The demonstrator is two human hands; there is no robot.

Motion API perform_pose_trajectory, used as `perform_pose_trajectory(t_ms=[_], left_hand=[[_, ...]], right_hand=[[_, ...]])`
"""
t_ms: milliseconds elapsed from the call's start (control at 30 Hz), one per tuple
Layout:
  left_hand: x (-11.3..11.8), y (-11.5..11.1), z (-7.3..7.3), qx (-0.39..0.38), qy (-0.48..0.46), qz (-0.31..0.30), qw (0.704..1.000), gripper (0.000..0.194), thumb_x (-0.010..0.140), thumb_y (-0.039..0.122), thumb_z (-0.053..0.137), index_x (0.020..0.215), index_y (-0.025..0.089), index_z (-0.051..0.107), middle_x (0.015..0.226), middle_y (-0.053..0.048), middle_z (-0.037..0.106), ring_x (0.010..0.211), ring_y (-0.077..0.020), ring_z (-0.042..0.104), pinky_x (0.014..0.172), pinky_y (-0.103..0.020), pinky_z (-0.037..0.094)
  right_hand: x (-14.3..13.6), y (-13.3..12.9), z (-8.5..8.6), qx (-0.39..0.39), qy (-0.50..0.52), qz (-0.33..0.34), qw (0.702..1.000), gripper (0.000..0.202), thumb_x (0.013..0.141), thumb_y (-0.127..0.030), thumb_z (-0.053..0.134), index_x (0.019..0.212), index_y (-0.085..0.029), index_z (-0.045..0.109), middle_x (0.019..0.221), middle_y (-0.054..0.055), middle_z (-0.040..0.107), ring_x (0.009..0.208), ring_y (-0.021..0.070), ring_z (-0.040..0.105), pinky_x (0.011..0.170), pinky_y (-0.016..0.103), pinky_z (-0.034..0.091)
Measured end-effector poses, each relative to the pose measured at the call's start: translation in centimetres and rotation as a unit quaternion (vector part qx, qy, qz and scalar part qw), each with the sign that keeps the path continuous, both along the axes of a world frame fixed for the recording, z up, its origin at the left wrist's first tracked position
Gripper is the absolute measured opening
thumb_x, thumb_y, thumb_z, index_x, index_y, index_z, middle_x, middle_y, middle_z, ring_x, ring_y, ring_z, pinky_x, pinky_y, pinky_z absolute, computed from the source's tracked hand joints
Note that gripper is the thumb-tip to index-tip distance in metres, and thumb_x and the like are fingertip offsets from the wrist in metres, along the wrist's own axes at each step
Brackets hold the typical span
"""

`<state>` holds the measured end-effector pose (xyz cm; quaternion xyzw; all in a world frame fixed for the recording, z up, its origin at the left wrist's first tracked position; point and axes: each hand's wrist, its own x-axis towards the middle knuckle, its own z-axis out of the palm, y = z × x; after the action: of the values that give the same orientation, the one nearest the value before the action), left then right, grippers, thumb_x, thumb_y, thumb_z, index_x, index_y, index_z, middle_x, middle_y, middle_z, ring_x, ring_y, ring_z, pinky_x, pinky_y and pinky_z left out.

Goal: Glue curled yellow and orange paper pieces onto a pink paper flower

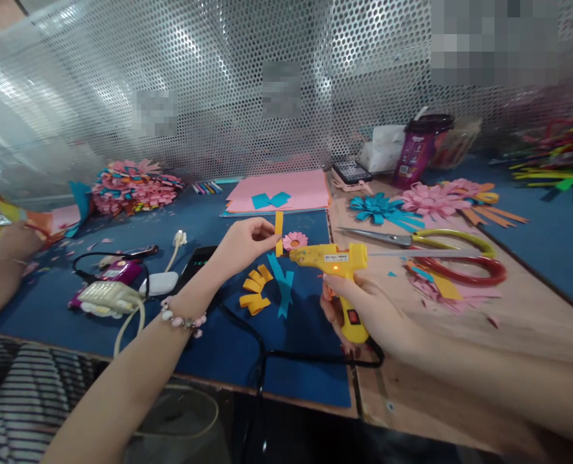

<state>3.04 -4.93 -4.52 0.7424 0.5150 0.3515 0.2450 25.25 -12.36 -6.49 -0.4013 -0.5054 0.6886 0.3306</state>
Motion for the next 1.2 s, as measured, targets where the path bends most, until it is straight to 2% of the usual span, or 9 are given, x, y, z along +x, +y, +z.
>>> perform_pose_trajectory(t_ms=[433, 700, 933, 1067, 1133, 1200], left_hand=[[0.1, 0.0, -0.1, -0.006, -0.004, 0.017, 1.0, 0.021, 0.076, 0.035, 0.062, 0.082, 0.014, 0.063, 0.079, -0.005, 0.068, 0.07, -0.0158, 0.062, 0.064, -0.026, 0.047], [0.0, 0.2, -0.2, -0.002, -0.018, 0.026, 0.999, 0.021, 0.075, 0.034, 0.063, 0.084, 0.014, 0.062, 0.081, -0.005, 0.068, 0.071, -0.0151, 0.061, 0.065, -0.026, 0.047], [0.1, 0.0, 0.0, -0.005, -0.019, 0.032, 0.999, 0.022, 0.076, 0.035, 0.063, 0.085, 0.015, 0.063, 0.082, -0.005, 0.068, 0.071, -0.0156, 0.061, 0.061, -0.025, 0.047], [0.1, 0.2, 0.0, -0.005, -0.036, 0.034, 0.999, 0.022, 0.076, 0.035, 0.063, 0.085, 0.015, 0.064, 0.081, -0.005, 0.068, 0.071, -0.0155, 0.062, 0.063, -0.026, 0.048], [-0.2, 0.4, 0.3, 0.006, -0.058, 0.035, 0.998, 0.022, 0.075, 0.033, 0.065, 0.086, 0.015, 0.064, 0.082, -0.005, 0.069, 0.073, -0.0153, 0.063, 0.068, -0.027, 0.049], [-1.0, 0.5, 1.2, 0.03, -0.096, 0.055, 0.993, 0.021, 0.074, 0.031, 0.066, 0.088, 0.016, 0.065, 0.083, -0.003, 0.069, 0.074, -0.0147, 0.063, 0.071, -0.027, 0.049]], right_hand=[[-0.1, 0.0, -0.3, 0.001, -0.017, -0.011, 1.0, 0.034, 0.083, -0.048, 0.048, 0.068, -0.018, 0.047, 0.055, -0.004, 0.053, 0.032, 0.0083, 0.05, 0.031, 0.019, 0.038], [-0.1, -0.1, 0.0, -0.011, -0.023, -0.025, 0.999, 0.032, 0.082, -0.046, 0.05, 0.068, -0.018, 0.047, 0.052, -0.005, 0.05, 0.032, 0.0083, 0.049, 0.028, 0.018, 0.035], [-0.1, -0.2, 0.1, -0.01, -0.006, -0.048, 0.999, 0.032, 0.081, -0.048, 0.052, 0.071, -0.018, 0.047, 0.058, -0.004, 0.053, 0.033, 0.0087, 0.048, 0.032, 0.022, 0.043], [0.0, -0.2, -0.2, 0.004, 0.011, -0.064, 0.998, 0.031, 0.08, -0.048, 0.053, 0.074, -0.018, 0.049, 0.06, -0.004, 0.054, 0.034, 0.0089, 0.049, 0.031, 0.022, 0.043], [0.1, -0.2, -0.1, 0.018, 0.014, -0.072, 0.997, 0.03, 0.083, -0.048, 0.05, 0.08, -0.018, 0.053, 0.063, -0.002, 0.057, 0.035, 0.0101, 0.052, 0.03, 0.021, 0.041], [0.2, -0.3, 0.5, 0.034, 0.025, -0.066, 0.997, 0.035, 0.086, -0.051, 0.044, 0.089, -0.018, 0.056, 0.063, -0.001, 0.06, 0.036, 0.0123, 0.055, 0.03, 0.022, 0.04]])
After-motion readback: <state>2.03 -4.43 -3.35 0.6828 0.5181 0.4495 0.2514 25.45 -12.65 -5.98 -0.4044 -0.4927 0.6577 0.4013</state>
